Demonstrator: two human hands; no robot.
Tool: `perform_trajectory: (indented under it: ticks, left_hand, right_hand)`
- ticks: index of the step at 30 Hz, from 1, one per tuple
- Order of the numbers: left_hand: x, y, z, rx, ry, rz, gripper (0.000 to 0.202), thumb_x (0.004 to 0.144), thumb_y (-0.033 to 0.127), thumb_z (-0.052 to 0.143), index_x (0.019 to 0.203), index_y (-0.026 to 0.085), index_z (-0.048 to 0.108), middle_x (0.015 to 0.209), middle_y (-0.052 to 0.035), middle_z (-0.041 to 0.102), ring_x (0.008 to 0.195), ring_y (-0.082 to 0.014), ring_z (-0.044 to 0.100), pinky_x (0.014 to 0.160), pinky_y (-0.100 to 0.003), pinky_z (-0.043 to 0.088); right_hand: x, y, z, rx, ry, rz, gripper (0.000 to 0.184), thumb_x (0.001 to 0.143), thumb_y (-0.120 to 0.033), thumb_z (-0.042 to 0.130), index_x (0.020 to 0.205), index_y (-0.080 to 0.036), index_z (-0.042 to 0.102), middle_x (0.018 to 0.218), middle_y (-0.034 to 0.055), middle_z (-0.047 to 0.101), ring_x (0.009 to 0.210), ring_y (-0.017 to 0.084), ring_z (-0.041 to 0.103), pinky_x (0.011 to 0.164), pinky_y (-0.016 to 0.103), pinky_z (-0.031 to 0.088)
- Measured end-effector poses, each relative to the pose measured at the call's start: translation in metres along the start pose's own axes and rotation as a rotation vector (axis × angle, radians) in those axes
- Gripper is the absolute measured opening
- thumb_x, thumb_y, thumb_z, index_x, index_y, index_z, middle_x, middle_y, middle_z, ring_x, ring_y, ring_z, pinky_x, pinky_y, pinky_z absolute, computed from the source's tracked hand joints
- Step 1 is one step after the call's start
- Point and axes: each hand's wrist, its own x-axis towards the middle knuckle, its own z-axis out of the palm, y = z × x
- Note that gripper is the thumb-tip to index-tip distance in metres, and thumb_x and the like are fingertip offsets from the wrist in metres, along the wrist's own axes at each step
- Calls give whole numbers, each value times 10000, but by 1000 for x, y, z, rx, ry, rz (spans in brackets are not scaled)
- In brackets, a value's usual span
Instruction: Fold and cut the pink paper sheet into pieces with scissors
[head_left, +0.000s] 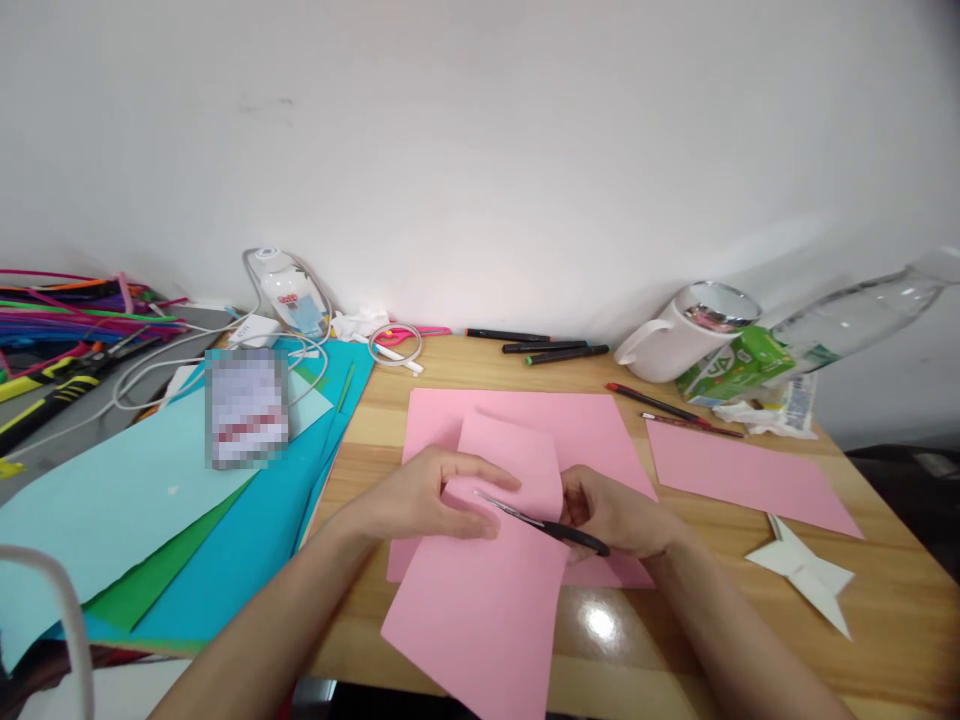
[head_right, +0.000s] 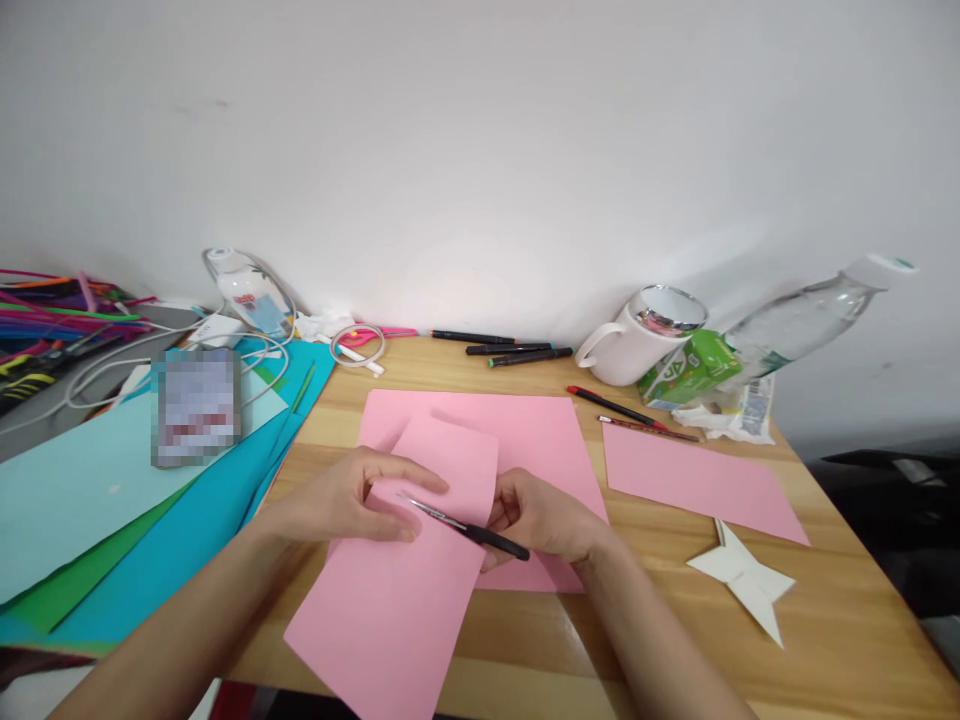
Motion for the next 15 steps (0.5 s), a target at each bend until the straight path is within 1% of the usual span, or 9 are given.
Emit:
perform_trajectory:
  ticks: [2, 4, 9, 15]
  left_hand:
    - [0, 0, 1, -3, -5, 0, 399, 694, 263, 699, 1087, 220, 643, 1143, -42, 656, 1061, -208, 589, 846, -262, 474]
    - [0, -1, 2, -7, -7, -2, 398, 693, 260, 700, 1085, 223, 644, 1146, -42, 654, 1066, -211, 586, 853, -270, 473]
    - [0, -2, 1, -36, 4, -11, 410, 697, 269, 700, 1100, 228, 637, 1169, -44, 641, 1090, -215, 573, 861, -276, 476]
    - [0, -2, 1, -44, 9, -21, 414, 696, 282, 704, 1101, 229, 640, 1166, -51, 643, 1085, -226, 576, 856, -285, 482]
  right_hand:
    - [0, -1, 1, -10, 8, 7, 419, 506, -242, 841, 889, -121, 719, 758, 40, 736, 733, 195, 679, 725, 317, 536]
    - [0, 0, 0, -6, 7, 8, 425, 505, -229, 839, 897, -119, 716, 772, 43, 738, 727, 195, 681, 717, 312, 540]
    - [0, 2, -2, -10, 20, 1, 310, 561, -159, 802, 856, -116, 717, 806, 38, 740, 693, 161, 676, 663, 260, 542]
    - [-1, 2, -1, -41, 50, -2, 293, 564, -170, 800, 843, -123, 722, 741, 20, 737, 646, 153, 668, 612, 241, 540]
